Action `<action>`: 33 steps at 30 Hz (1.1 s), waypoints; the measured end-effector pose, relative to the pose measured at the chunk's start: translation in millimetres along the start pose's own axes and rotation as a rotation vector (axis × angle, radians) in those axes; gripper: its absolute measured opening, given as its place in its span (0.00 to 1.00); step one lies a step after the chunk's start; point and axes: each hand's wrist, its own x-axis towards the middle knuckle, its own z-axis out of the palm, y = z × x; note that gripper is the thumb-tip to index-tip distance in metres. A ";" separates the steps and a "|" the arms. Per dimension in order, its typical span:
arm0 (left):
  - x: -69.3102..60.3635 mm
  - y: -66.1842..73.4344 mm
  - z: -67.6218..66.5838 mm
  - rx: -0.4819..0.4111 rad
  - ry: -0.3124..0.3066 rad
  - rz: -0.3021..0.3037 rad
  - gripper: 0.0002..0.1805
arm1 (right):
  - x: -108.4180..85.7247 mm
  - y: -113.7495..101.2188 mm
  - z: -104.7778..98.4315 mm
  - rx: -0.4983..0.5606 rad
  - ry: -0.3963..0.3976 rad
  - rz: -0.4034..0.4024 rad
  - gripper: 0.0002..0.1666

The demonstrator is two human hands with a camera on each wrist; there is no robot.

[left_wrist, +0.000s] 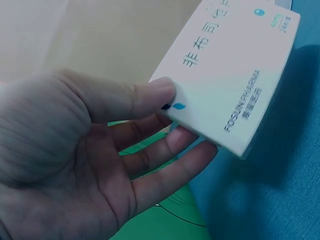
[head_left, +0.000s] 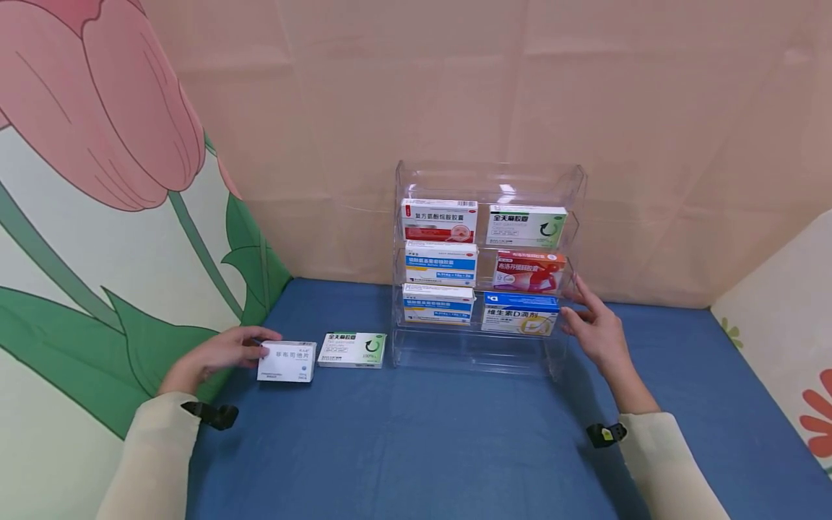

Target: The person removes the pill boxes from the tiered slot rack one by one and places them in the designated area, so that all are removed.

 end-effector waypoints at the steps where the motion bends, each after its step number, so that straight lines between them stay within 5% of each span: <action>1: 0.6 -0.1 -0.3 0.006 0.002 0.000 0.23 | -0.2 0.3 -0.1 -0.002 0.000 0.001 0.44; 20: 24.6 -4.2 14.9 0.242 0.221 -0.045 0.20 | 0.6 5.3 -0.2 0.011 0.012 -0.038 0.43; 26: 32.8 -16.3 16.2 0.247 0.289 0.000 0.20 | 2.4 5.5 -0.2 0.005 0.005 -0.033 0.43; 33: 35.8 -0.6 22.4 0.347 0.322 0.024 0.22 | 1.5 5.3 -0.9 0.002 0.011 -0.032 0.43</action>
